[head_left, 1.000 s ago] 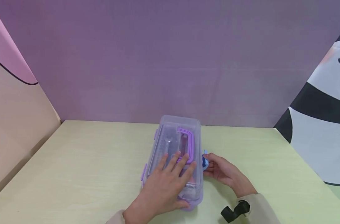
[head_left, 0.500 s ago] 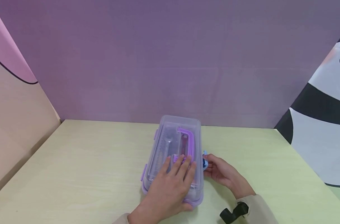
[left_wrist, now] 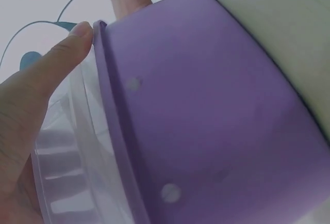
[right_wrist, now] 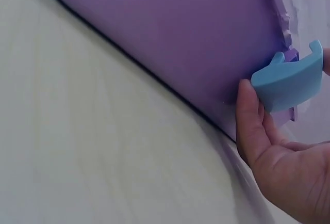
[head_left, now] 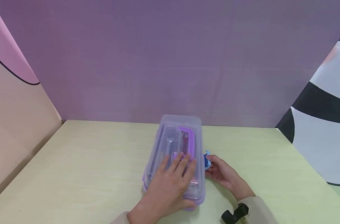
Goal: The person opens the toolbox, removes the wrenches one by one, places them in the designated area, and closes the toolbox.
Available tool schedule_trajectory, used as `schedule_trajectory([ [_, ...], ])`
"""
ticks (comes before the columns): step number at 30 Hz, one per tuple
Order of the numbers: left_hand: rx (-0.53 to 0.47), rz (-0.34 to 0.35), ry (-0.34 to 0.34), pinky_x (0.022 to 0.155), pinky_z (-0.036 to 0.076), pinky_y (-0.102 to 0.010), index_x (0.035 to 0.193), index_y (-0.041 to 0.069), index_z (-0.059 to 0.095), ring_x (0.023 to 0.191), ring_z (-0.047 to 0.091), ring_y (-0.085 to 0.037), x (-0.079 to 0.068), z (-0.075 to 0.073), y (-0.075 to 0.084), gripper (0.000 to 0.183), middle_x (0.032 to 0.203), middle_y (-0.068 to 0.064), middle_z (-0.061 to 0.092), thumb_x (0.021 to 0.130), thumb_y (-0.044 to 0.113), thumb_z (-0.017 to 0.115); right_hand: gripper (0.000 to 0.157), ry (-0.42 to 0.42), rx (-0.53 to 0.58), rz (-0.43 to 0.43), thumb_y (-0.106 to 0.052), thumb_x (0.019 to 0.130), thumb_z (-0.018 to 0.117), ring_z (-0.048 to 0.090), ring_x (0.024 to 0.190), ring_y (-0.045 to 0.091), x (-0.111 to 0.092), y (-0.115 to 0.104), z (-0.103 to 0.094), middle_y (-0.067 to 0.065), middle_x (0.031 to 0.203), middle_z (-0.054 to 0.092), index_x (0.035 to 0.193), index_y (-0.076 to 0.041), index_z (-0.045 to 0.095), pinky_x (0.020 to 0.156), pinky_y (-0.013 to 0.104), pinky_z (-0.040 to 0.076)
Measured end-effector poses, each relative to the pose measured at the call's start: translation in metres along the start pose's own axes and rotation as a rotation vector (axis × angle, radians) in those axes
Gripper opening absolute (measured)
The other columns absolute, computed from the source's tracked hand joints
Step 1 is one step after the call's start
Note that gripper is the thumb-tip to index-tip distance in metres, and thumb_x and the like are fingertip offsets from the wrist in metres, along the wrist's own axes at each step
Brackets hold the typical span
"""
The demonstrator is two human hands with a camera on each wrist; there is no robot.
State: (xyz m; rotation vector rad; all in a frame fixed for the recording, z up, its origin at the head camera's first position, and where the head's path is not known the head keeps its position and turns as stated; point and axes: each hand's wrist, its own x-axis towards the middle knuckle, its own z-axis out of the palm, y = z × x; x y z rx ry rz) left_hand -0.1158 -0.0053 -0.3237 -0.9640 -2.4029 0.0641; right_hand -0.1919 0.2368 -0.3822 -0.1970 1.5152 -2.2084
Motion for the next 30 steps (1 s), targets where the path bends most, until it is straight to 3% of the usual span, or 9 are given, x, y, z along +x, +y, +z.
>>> schedule_trajectory([
  [10, 0.014, -0.007, 0.056, 0.101, 0.051, -0.049, 0.139, 0.008, 0.044, 0.127, 0.053, -0.025, 0.002, -0.007, -0.008, 0.109, 0.141, -0.008, 0.052, 0.06, 0.081, 0.065, 0.02, -0.05, 0.018, -0.019, -0.017, 0.101, 0.037, 0.065, 0.091, 0.007, 0.0, 0.002, -0.006, -0.003, 0.096, 0.069, 0.104, -0.014, 0.057, 0.088, 0.022, 0.058],
  [15, 0.001, 0.002, 0.031, 0.103, 0.049, -0.051, 0.14, 0.007, 0.043, 0.128, 0.052, -0.025, 0.002, -0.011, -0.012, 0.108, 0.142, -0.008, 0.051, 0.063, 0.08, 0.064, 0.021, -0.055, 0.026, -0.022, -0.016, 0.101, 0.037, 0.065, 0.09, 0.007, 0.001, 0.002, -0.006, -0.003, 0.095, 0.069, 0.103, -0.014, 0.057, 0.088, 0.022, 0.058],
  [19, -0.034, 0.006, 0.042, 0.103, 0.049, -0.051, 0.141, 0.013, 0.042, 0.128, 0.051, -0.025, 0.001, -0.015, -0.015, 0.102, 0.143, -0.007, 0.049, 0.065, 0.076, 0.067, 0.021, -0.053, 0.021, -0.022, -0.017, 0.101, 0.037, 0.065, 0.09, 0.006, 0.001, 0.003, -0.005, -0.004, 0.094, 0.069, 0.102, -0.014, 0.058, 0.088, 0.022, 0.058],
  [23, -0.066, 0.043, 0.093, 0.103, 0.049, -0.05, 0.141, 0.02, 0.042, 0.127, 0.051, -0.024, 0.001, -0.018, -0.017, 0.096, 0.143, -0.007, 0.048, 0.065, 0.071, 0.072, 0.022, -0.047, 0.011, -0.026, -0.017, 0.101, 0.037, 0.064, 0.089, 0.006, 0.001, 0.003, -0.004, -0.005, 0.093, 0.068, 0.1, -0.015, 0.059, 0.088, 0.022, 0.058],
  [30, -0.069, 0.144, 0.156, 0.106, 0.046, -0.051, 0.138, 0.022, 0.047, 0.134, 0.044, -0.023, 0.001, -0.019, -0.017, 0.086, 0.146, -0.003, 0.046, 0.067, 0.062, 0.076, 0.024, -0.048, 0.01, -0.032, -0.017, 0.102, 0.036, 0.063, 0.087, 0.004, 0.001, 0.002, -0.003, -0.006, 0.091, 0.067, 0.098, -0.016, 0.06, 0.086, 0.02, 0.058],
])
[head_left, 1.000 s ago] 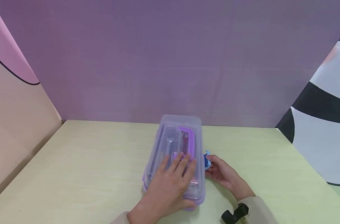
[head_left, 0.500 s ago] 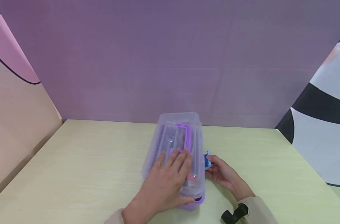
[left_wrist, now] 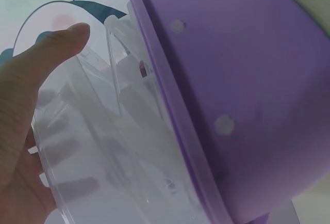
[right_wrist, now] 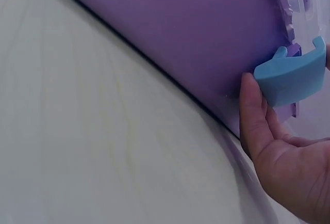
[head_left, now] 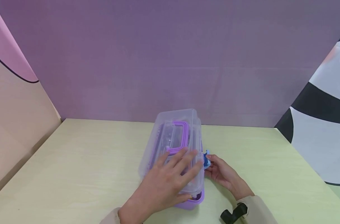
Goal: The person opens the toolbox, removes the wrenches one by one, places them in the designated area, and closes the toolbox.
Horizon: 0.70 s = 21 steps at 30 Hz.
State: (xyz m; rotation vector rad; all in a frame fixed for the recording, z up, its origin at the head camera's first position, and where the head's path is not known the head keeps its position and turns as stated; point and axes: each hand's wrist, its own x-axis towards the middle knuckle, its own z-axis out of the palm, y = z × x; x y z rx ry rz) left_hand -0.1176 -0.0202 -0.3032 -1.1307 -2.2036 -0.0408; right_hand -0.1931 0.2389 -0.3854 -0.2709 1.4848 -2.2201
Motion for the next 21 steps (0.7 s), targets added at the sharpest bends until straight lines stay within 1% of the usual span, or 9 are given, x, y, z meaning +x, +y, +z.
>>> schedule_trajectory([
  [3, 0.024, 0.04, -0.003, 0.109, 0.043, -0.052, 0.137, 0.024, 0.048, 0.136, 0.041, -0.023, 0.0004, -0.0002, 0.0011, 0.081, 0.146, -0.001, 0.045, 0.07, 0.06, 0.075, 0.026, -0.008, 0.007, -0.003, -0.017, 0.102, 0.036, 0.063, 0.085, 0.004, -0.0004, -0.0002, -0.0005, -0.007, 0.09, 0.067, 0.098, -0.016, 0.061, 0.084, 0.019, 0.058],
  [6, 0.055, 0.058, -0.002, 0.11, 0.042, -0.05, 0.136, 0.025, 0.05, 0.136, 0.042, -0.023, 0.0006, -0.0001, 0.0024, 0.077, 0.146, 0.0, 0.046, 0.072, 0.059, 0.074, 0.026, -0.012, 0.014, -0.005, -0.017, 0.102, 0.036, 0.063, 0.085, 0.004, -0.0002, -0.0002, -0.0009, -0.006, 0.09, 0.067, 0.098, -0.016, 0.061, 0.084, 0.018, 0.057],
  [9, 0.07, 0.057, 0.003, 0.109, 0.044, -0.048, 0.133, 0.025, 0.051, 0.135, 0.043, -0.022, 0.0005, -0.0002, 0.0031, 0.073, 0.145, -0.001, 0.047, 0.072, 0.058, 0.074, 0.026, -0.014, 0.017, -0.006, -0.017, 0.102, 0.036, 0.063, 0.086, 0.004, 0.0009, 0.0006, -0.001, -0.006, 0.092, 0.068, 0.099, -0.016, 0.062, 0.085, 0.019, 0.057],
  [14, 0.108, 0.063, 0.011, 0.104, 0.048, -0.047, 0.13, 0.023, 0.054, 0.132, 0.046, -0.022, 0.0002, -0.0005, 0.0029, 0.072, 0.143, -0.002, 0.048, 0.071, 0.058, 0.074, 0.026, -0.009, 0.017, -0.001, -0.017, 0.102, 0.036, 0.064, 0.087, 0.005, 0.0028, 0.0025, -0.0005, -0.005, 0.092, 0.068, 0.099, -0.015, 0.061, 0.085, 0.02, 0.058],
  [17, 0.105, 0.062, 0.034, 0.101, 0.051, -0.047, 0.125, 0.02, 0.056, 0.13, 0.049, -0.023, 0.0002, -0.0019, 0.0011, 0.07, 0.14, -0.004, 0.05, 0.069, 0.057, 0.076, 0.025, 0.007, 0.02, 0.006, -0.017, 0.102, 0.036, 0.064, 0.087, 0.005, 0.0026, 0.0036, -0.0003, -0.005, 0.092, 0.068, 0.099, -0.015, 0.061, 0.085, 0.02, 0.058],
  [21, 0.057, 0.036, 0.056, 0.097, 0.055, -0.045, 0.121, 0.015, 0.057, 0.128, 0.051, -0.025, -0.0002, -0.007, -0.0054, 0.068, 0.137, -0.007, 0.052, 0.069, 0.054, 0.076, 0.024, 0.019, 0.018, 0.004, -0.017, 0.102, 0.036, 0.064, 0.087, 0.005, 0.0015, 0.004, -0.0012, -0.005, 0.091, 0.068, 0.098, -0.015, 0.06, 0.086, 0.021, 0.057],
])
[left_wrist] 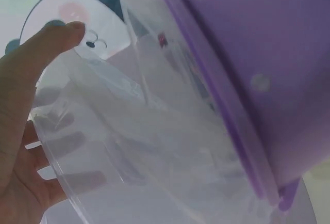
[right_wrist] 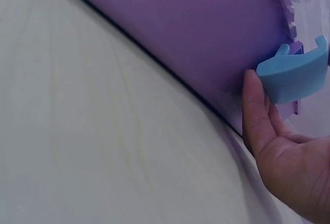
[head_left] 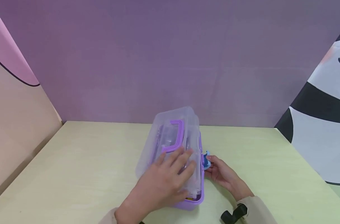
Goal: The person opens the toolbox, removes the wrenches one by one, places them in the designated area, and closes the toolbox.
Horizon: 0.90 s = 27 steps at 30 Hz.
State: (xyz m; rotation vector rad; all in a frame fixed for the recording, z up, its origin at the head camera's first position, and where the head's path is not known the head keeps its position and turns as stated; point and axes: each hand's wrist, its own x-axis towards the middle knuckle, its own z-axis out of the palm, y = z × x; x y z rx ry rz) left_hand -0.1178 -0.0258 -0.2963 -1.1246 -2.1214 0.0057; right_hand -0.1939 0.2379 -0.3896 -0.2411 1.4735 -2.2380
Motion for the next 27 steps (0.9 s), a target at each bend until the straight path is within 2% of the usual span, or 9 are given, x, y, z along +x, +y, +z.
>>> schedule_trajectory([
  [4, -0.041, -0.029, 0.012, 0.096, 0.056, -0.042, 0.122, 0.012, 0.057, 0.127, 0.051, -0.028, -0.004, -0.004, -0.008, 0.068, 0.137, -0.01, 0.053, 0.071, 0.053, 0.076, 0.024, -0.014, -0.002, 0.0, -0.017, 0.102, 0.036, 0.064, 0.088, 0.006, 0.002, 0.002, -0.001, -0.005, 0.092, 0.068, 0.1, -0.015, 0.059, 0.087, 0.021, 0.057],
  [15, -0.158, -0.103, 0.132, 0.096, 0.056, -0.04, 0.119, 0.009, 0.059, 0.125, 0.054, -0.029, -0.012, -0.005, -0.022, 0.07, 0.136, -0.012, 0.055, 0.066, 0.047, 0.083, 0.023, -0.006, -0.009, 0.0, -0.018, 0.101, 0.037, 0.065, 0.087, 0.005, 0.01, 0.003, -0.001, -0.005, 0.091, 0.069, 0.099, -0.014, 0.059, 0.085, 0.021, 0.058],
  [19, -0.175, -0.119, 0.17, 0.089, 0.059, -0.038, 0.118, 0.008, 0.059, 0.122, 0.055, -0.028, -0.014, -0.004, -0.026, 0.069, 0.134, -0.012, 0.055, 0.066, 0.046, 0.083, 0.022, -0.002, -0.013, 0.0, -0.018, 0.101, 0.038, 0.065, 0.087, 0.005, 0.012, 0.003, -0.001, -0.005, 0.091, 0.07, 0.098, -0.014, 0.059, 0.085, 0.021, 0.058],
  [27, -0.21, -0.178, 0.247, 0.067, 0.064, -0.032, 0.117, 0.005, 0.059, 0.118, 0.058, -0.027, -0.023, -0.007, -0.039, 0.074, 0.131, -0.013, 0.056, 0.06, 0.041, 0.087, 0.022, -0.007, 0.007, 0.016, -0.018, 0.101, 0.037, 0.066, 0.087, 0.006, 0.014, 0.003, 0.002, -0.004, 0.092, 0.07, 0.1, -0.014, 0.059, 0.087, 0.022, 0.058],
])
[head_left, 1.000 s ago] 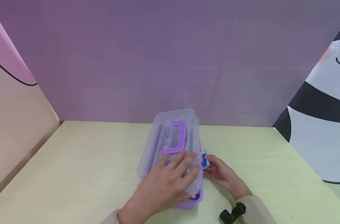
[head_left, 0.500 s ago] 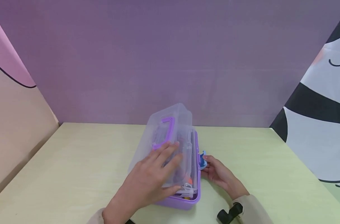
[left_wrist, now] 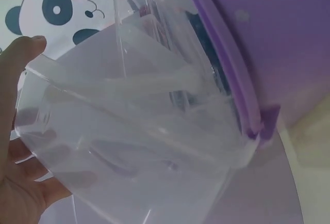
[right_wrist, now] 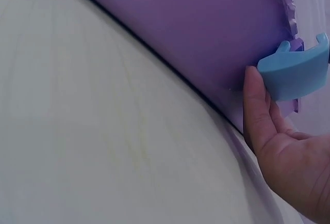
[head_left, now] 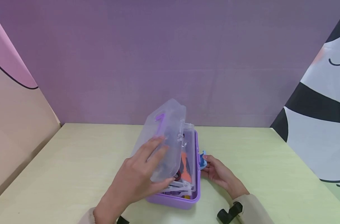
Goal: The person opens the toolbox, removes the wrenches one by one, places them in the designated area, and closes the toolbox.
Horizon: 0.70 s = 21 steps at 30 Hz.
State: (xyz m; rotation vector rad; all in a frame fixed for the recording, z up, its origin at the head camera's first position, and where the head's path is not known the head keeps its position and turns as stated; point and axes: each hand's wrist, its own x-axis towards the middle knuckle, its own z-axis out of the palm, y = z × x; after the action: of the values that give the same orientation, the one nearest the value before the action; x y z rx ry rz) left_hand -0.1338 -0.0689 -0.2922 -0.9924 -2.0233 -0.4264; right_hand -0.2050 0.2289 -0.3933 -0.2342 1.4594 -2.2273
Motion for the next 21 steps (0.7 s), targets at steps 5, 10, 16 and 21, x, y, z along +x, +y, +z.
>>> schedule_trajectory([
  [5, -0.027, -0.071, 0.039, 0.057, 0.062, -0.032, 0.118, 0.004, 0.058, 0.106, 0.064, -0.028, -0.002, -0.008, -0.009, 0.075, 0.13, -0.014, 0.057, 0.057, 0.036, 0.089, 0.018, 0.041, -0.016, 0.011, -0.019, 0.101, 0.04, 0.065, 0.087, 0.007, -0.001, -0.001, -0.001, -0.003, 0.092, 0.069, 0.101, -0.013, 0.056, 0.087, 0.022, 0.058],
  [10, -0.036, -0.098, 0.041, 0.059, 0.062, -0.034, 0.118, 0.003, 0.058, 0.103, 0.065, -0.029, -0.004, -0.013, -0.014, 0.073, 0.131, -0.015, 0.056, 0.058, 0.033, 0.088, 0.016, 0.065, -0.029, 0.01, -0.021, 0.1, 0.041, 0.063, 0.088, 0.007, -0.002, -0.002, -0.002, -0.003, 0.093, 0.067, 0.101, -0.013, 0.055, 0.087, 0.022, 0.058],
  [16, -0.032, -0.127, 0.054, 0.065, 0.063, -0.036, 0.12, 0.002, 0.056, 0.105, 0.064, -0.03, -0.009, -0.02, -0.02, 0.074, 0.131, -0.016, 0.056, 0.058, 0.029, 0.087, 0.017, 0.028, -0.016, 0.004, -0.019, 0.101, 0.039, 0.064, 0.088, 0.007, 0.001, 0.001, -0.003, -0.003, 0.093, 0.068, 0.102, -0.013, 0.056, 0.088, 0.022, 0.057],
  [21, -0.071, -0.166, 0.076, 0.077, 0.062, -0.038, 0.119, 0.002, 0.056, 0.108, 0.063, -0.031, -0.013, -0.025, -0.026, 0.071, 0.131, -0.017, 0.055, 0.059, 0.023, 0.086, 0.018, 0.008, -0.02, -0.007, -0.019, 0.101, 0.039, 0.064, 0.089, 0.007, 0.001, 0.0, -0.004, -0.003, 0.094, 0.068, 0.102, -0.013, 0.056, 0.088, 0.022, 0.057],
])
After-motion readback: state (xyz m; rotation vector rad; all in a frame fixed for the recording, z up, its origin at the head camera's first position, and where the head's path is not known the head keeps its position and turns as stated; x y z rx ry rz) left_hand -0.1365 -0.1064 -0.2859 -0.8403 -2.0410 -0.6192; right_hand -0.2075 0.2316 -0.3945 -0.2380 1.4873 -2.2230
